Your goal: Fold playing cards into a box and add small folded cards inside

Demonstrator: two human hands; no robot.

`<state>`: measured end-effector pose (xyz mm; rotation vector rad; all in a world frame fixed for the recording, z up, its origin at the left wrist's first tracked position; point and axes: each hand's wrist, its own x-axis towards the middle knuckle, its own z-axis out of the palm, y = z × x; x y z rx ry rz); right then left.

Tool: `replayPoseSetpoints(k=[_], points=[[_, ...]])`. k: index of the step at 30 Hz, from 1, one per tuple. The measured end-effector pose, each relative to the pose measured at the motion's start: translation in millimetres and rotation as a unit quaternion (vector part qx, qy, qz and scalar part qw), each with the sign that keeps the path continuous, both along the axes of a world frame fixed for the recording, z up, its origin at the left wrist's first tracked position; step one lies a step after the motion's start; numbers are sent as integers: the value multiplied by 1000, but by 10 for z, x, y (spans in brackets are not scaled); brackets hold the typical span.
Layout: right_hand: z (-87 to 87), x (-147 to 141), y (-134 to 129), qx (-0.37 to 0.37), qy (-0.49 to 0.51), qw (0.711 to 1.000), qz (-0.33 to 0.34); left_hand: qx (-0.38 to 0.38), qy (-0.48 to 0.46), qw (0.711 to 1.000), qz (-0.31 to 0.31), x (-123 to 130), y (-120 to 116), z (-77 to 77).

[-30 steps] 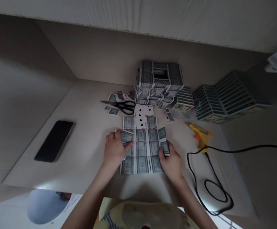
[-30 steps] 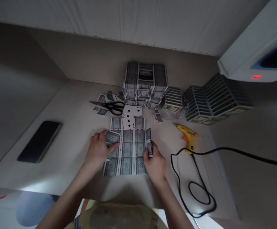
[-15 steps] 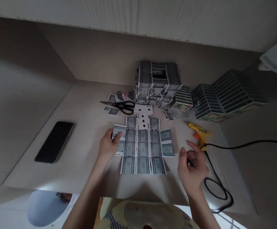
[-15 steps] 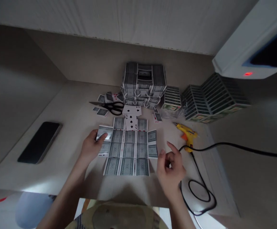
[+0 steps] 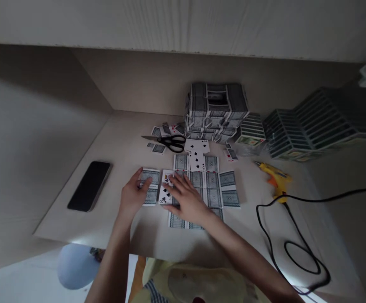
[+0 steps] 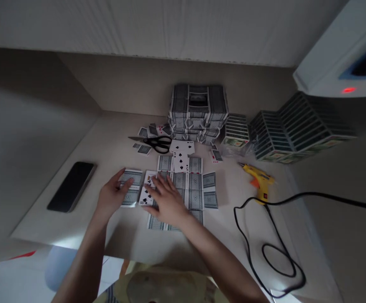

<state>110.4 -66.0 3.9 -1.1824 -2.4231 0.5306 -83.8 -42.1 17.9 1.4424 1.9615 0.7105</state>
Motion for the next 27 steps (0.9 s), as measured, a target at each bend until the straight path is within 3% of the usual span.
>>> replayPoseSetpoints(k=[8,18,27], points=[[-39,-30,-16,41,-15,999,-18,-9,-65,998,-7,83,16,-55],[-138,-192,-72,66,-25,995,-67,38,14,999,12,167,-28,-92],[-89,-225,-110,90,-43,995,18,38,143,989,-29,68,103,-114]])
